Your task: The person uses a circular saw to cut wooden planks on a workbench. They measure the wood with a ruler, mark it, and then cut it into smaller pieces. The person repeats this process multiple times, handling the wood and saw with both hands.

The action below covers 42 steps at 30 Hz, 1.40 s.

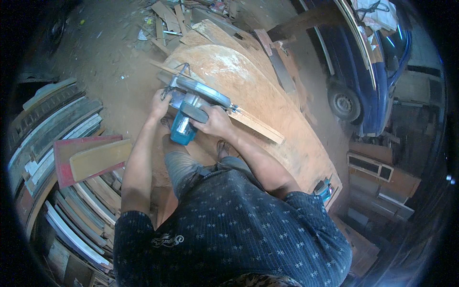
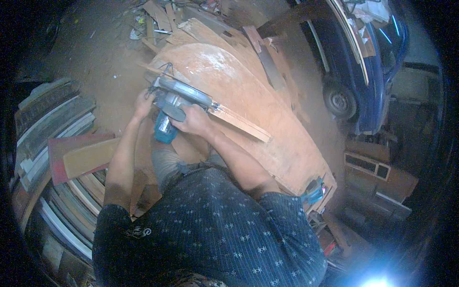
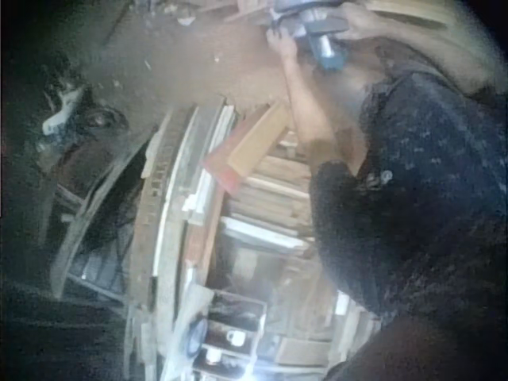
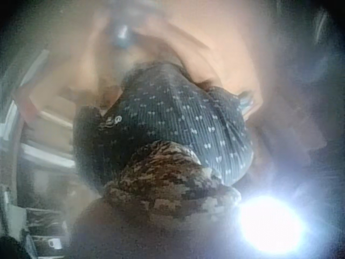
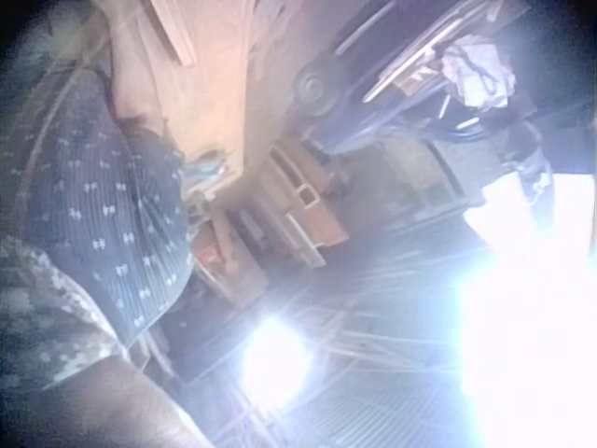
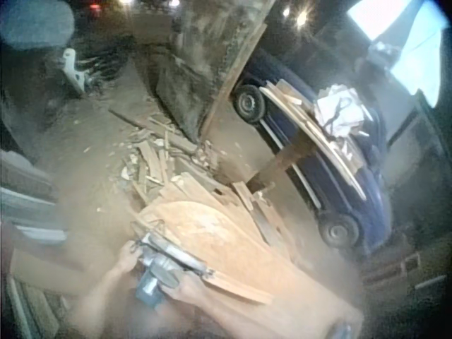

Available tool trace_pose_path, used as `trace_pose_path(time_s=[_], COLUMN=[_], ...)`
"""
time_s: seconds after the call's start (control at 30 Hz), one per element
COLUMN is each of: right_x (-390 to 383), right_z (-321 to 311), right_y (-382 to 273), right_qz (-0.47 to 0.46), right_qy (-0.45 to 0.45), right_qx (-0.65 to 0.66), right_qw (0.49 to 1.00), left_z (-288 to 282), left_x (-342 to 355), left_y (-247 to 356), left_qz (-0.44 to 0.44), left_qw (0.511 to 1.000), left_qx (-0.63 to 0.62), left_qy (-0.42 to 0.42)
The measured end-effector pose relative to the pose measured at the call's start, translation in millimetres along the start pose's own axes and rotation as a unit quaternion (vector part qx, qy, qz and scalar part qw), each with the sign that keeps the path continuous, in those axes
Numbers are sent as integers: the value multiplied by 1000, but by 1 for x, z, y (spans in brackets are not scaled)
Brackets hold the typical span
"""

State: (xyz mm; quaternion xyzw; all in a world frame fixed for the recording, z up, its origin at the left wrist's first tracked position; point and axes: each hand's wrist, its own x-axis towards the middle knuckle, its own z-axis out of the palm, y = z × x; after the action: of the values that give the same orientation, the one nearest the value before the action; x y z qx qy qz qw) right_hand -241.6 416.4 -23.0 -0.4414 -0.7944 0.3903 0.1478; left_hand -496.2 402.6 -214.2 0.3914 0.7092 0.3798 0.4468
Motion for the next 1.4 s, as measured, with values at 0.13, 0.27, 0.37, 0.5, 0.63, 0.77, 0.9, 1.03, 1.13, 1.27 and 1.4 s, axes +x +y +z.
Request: trace_pose_path(time_s=[0.13, 0.27, 0.37, 0.5, 0.63, 0.77, 0.9, 1.03, 1.13, 1.27, 1.4], right_x=[9, 24, 40, 50, 0, -90, -207, -327, -382, -431, -485], right_z=[0, 15, 27, 23, -27, -117, -223, -330, -371, -405, -386], right_y=[-9, -12, -22, -36, -49, -39, -10, 46, 72, 182, 278], right_qz=[-2, 8, 1, -36, -44, -25, 136, 128, 207, 122, 316], right_qy=[-10, -9, -6, 10, 33, 55, 99, 38, 72, 64, -102], right_qx=[13, 22, 17, -3, 49, 85, 142, 354, 338, -100, -256], right_qw=[1000, 1000, 1000, 999, 997, 995, 976, 926, 915, 985, 908], left_z=[-9, -29, -51, -73, -68, -9, 95, 209, 289, 373, 426], left_x=[8, 6, 9, 9, -38, -129, -193, -259, -268, -243, -223], left_y=[-7, 27, 39, 55, 95, 185, 176, 206, 219, 195, 185], left_qz=[-25, -19, -37, -52, 21, -49, 36, 66, 171, 250, 284], left_qw=[1000, 1000, 999, 997, 999, 993, 992, 988, 917, 788, 749], left_qx=[-15, -3, 3, -63, -2, -97, -121, 123, 344, 549, 583], left_qy=[-9, -5, 5, 11, 30, -36, 13, -59, -112, -122, -139])
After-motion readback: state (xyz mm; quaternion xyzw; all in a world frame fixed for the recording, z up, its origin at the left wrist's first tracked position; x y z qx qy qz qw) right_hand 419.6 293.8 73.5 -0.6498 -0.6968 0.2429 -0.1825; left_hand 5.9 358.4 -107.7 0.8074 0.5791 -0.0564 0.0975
